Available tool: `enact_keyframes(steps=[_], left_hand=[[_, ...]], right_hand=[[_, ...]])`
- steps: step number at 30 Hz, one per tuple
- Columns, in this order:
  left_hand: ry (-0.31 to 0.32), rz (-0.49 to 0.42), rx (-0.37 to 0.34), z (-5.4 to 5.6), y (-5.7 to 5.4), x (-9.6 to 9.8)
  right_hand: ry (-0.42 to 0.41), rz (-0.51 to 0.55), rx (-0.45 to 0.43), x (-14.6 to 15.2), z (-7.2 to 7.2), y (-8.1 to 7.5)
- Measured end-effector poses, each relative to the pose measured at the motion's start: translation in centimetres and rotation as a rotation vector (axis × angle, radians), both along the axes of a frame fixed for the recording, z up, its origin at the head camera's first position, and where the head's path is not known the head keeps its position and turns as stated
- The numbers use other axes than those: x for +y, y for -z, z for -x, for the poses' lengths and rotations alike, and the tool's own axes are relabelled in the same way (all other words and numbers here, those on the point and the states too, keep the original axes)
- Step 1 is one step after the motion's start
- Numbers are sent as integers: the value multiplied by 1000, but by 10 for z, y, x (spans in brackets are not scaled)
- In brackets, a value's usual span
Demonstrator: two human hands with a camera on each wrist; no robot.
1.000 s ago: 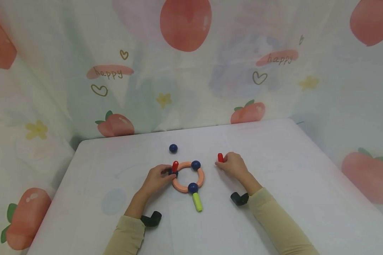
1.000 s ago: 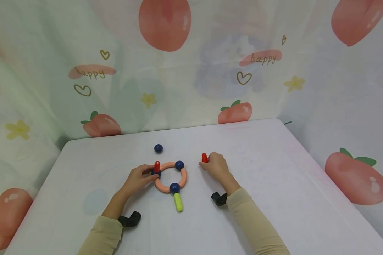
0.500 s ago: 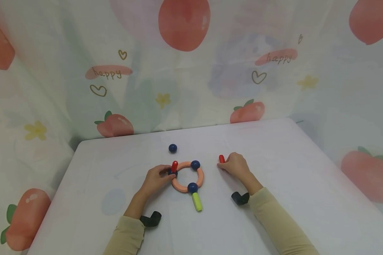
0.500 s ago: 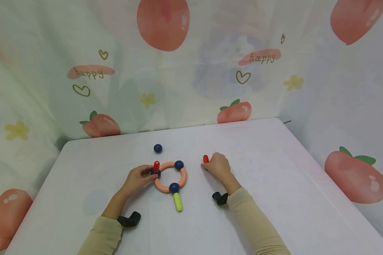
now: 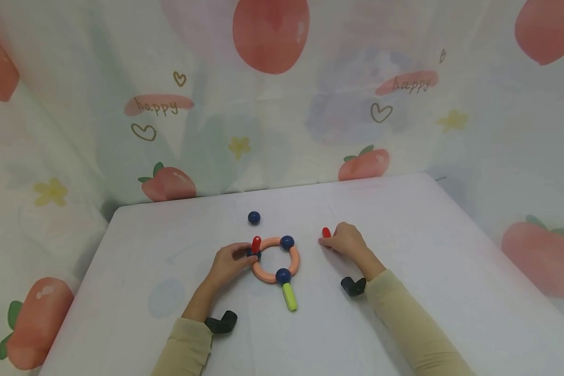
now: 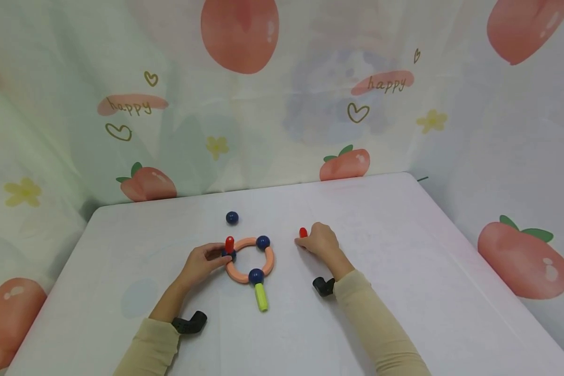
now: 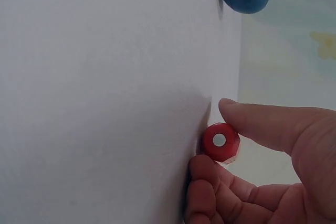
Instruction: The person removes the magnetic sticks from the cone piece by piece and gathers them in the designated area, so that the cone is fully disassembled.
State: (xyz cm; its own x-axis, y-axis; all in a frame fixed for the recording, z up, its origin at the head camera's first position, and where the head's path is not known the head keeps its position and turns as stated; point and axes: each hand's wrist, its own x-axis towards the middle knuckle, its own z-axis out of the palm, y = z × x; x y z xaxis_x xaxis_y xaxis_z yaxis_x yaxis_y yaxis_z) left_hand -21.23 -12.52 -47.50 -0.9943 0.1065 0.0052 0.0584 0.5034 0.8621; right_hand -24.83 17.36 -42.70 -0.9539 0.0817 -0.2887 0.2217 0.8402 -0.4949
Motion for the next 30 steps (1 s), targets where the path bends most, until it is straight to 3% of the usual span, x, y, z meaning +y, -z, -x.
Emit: enact_keyframes(steps=[5,8,11,15,19,23,30], left_hand=[[-7,-16,-18,1,2,0],[-7,-20,-16,2,2,0],[-5,-16,-8,2,3,-1],[4,-20,7,1,5,-1],[16,-44,-3,2,6,-1],[18,-50,-16,2,6,0],[27,-48,25,-1,6,-4]], right_hand=[[12,-16,-9,1,-2,-2],[20,-14,37,0,-4,-6],[11,26,147,-9,-8,-11],[-81,130,318,-34,-17,-16],[-154,204,397,-58,-28,-16],[-180,255,403,-75,-31,-13],[-376,434,340,-101,-28,-5]])
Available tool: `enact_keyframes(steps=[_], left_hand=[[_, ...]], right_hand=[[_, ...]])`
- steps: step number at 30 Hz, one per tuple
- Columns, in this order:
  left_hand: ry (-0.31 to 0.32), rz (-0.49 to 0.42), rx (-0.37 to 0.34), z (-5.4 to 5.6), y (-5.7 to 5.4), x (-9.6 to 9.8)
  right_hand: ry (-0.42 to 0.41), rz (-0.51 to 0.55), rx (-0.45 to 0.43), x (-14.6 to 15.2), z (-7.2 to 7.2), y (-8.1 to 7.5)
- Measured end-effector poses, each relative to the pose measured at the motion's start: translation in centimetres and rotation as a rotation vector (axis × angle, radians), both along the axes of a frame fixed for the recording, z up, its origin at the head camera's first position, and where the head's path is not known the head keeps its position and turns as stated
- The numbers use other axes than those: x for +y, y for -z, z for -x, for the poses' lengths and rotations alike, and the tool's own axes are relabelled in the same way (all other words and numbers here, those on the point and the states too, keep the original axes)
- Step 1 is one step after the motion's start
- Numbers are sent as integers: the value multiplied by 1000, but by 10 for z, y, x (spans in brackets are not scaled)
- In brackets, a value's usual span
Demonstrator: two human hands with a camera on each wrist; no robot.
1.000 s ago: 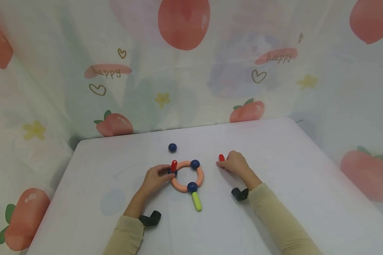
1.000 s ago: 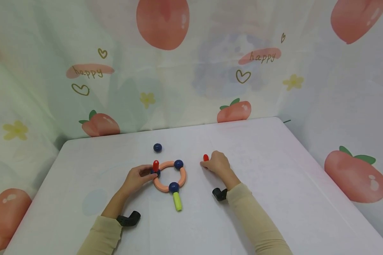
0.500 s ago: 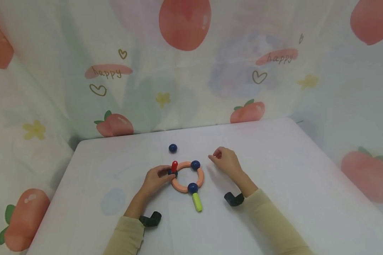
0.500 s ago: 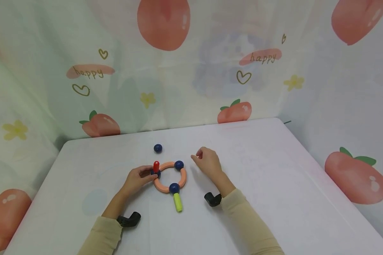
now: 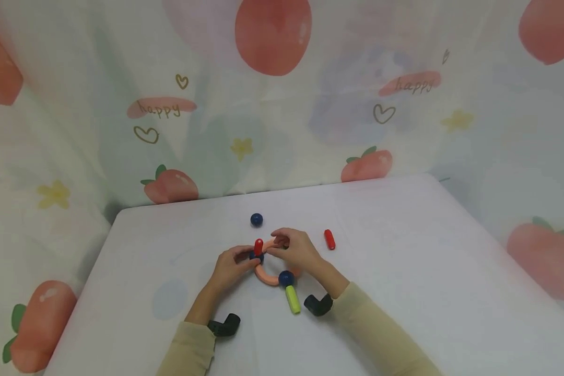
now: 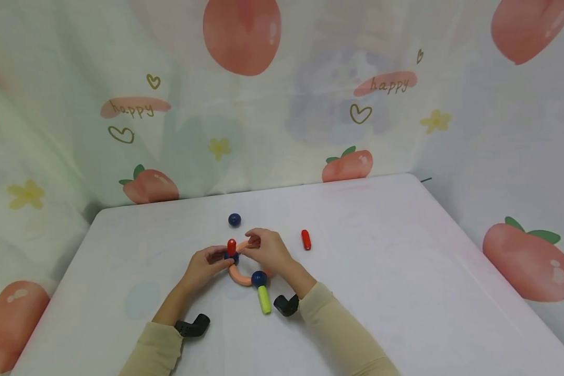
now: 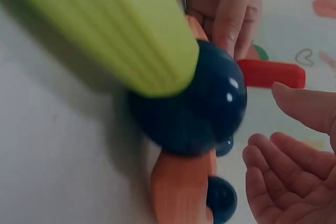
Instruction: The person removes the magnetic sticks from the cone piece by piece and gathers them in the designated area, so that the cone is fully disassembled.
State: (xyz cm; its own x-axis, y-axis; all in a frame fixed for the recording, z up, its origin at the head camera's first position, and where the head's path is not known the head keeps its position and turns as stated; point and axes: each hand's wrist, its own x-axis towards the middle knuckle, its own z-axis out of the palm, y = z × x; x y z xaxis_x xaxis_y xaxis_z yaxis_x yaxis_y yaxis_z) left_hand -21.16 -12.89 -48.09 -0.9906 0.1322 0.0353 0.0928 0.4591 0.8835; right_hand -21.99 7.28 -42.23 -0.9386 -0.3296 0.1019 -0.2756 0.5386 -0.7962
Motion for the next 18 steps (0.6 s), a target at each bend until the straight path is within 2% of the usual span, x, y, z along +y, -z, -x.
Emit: enact_keyframes(steps=[6,12,18], left_hand=[[15,-34,31,-1,-1,-1],[19,-27,46,0,-1,-2],[23,-24,64,-1,-1,-3]], right_hand=[[-88,60,-33,-17,5,0],[-164,43,10,-23,9,0],[-197,40,30,-23,11,2]])
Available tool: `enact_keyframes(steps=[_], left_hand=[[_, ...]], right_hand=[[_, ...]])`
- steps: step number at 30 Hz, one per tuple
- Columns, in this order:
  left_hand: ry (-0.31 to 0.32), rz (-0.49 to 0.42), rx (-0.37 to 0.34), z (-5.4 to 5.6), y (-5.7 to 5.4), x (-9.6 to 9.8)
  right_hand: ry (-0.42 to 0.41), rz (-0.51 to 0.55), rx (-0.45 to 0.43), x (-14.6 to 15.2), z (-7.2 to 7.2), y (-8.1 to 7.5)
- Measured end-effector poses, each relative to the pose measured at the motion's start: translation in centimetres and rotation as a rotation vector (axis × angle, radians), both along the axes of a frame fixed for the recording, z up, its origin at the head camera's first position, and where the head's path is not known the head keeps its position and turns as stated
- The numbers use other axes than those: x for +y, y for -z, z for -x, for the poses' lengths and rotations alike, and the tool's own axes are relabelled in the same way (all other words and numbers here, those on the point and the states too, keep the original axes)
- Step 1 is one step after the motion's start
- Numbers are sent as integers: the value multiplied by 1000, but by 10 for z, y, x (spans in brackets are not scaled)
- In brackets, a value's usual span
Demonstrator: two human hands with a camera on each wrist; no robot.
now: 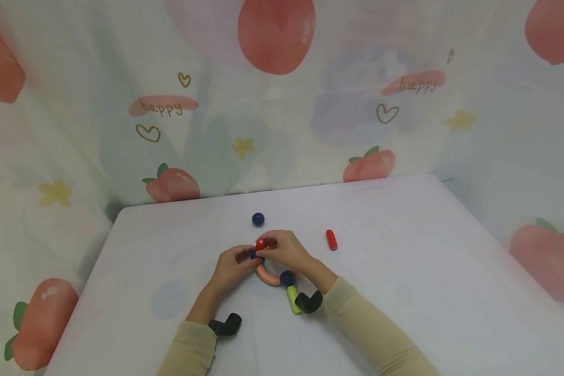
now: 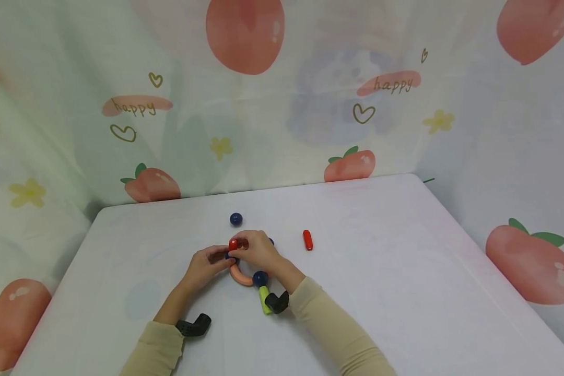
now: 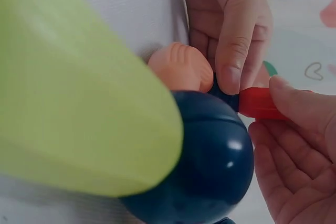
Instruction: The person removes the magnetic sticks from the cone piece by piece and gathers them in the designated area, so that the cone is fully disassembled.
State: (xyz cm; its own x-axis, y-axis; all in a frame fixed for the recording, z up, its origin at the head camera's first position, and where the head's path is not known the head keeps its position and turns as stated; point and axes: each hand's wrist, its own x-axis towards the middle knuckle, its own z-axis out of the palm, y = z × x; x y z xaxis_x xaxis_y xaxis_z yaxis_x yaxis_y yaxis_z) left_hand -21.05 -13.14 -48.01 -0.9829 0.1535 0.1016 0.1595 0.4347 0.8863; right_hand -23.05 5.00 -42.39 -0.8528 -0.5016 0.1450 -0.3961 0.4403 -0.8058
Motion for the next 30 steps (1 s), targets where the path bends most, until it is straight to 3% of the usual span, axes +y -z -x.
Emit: enact_keyframes(steps=[14,17,23,30], left_hand=[[25,16,23,2,0,-3],[36,24,19,2,-1,-1],[18,30,3,3,-3,-1],[22,34,-13,3,-2,-2]], right_hand=[[-38,80,57,0,0,7],[-4,93,88,4,0,-4],[37,126,184,9,1,-41],[57,85,133,18,-1,-44]])
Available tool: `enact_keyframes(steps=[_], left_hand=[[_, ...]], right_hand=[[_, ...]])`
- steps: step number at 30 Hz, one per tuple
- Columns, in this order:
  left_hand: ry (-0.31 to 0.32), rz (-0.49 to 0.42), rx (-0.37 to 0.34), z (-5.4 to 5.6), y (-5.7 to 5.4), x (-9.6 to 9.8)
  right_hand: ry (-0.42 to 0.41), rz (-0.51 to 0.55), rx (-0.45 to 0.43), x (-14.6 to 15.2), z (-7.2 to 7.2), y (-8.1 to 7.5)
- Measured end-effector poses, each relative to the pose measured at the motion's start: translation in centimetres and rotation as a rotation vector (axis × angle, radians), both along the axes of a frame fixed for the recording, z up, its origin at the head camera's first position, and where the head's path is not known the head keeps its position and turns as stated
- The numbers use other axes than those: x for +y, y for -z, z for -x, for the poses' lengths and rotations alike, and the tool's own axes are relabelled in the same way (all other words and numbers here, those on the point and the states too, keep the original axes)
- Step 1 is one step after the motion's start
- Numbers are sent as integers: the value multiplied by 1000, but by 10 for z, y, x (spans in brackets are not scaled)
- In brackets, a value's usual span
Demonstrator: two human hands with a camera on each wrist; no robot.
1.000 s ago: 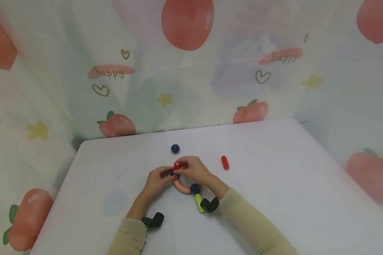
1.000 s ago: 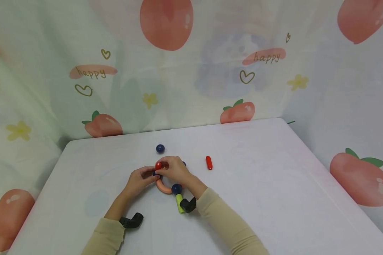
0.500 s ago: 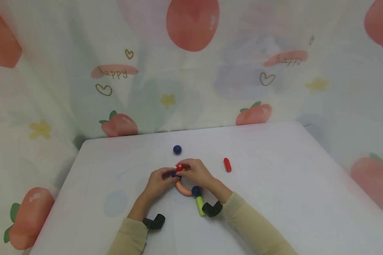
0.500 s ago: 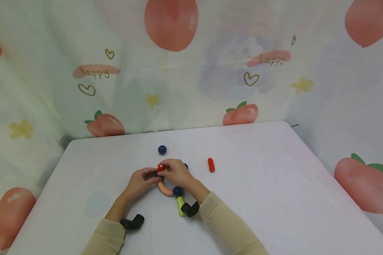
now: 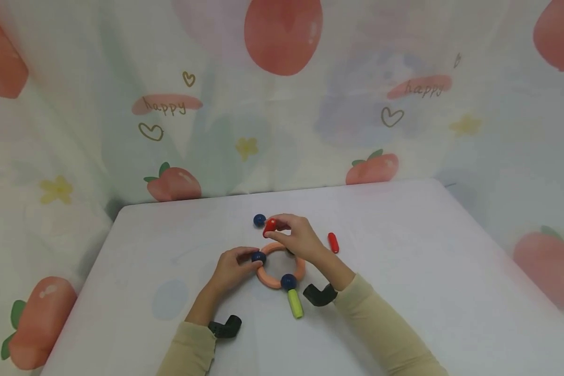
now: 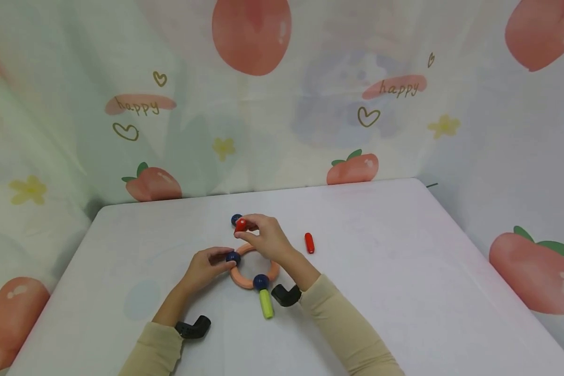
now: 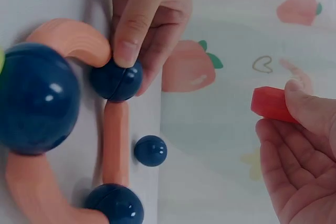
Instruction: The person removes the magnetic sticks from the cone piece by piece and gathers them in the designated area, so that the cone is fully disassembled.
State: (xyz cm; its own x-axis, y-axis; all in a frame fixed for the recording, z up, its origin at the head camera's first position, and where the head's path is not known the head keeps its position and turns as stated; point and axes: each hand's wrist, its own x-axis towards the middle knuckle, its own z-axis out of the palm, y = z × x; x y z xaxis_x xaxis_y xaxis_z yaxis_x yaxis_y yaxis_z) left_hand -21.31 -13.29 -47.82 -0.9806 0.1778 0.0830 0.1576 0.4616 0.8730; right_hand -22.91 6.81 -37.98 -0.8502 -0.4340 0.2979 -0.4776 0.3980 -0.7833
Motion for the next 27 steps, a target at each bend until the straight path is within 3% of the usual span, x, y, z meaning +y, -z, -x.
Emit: enact_keyframes(steps=[10,16,27], left_hand=[[-42,31,-49,0,1,3],[2,26,-12,2,5,1],[-37,37,1,-1,3,3]], right_hand=[[55,-30,-26,19,1,9],[87,-23,-55,28,0,10],[165,-39,-74,49,1,17]])
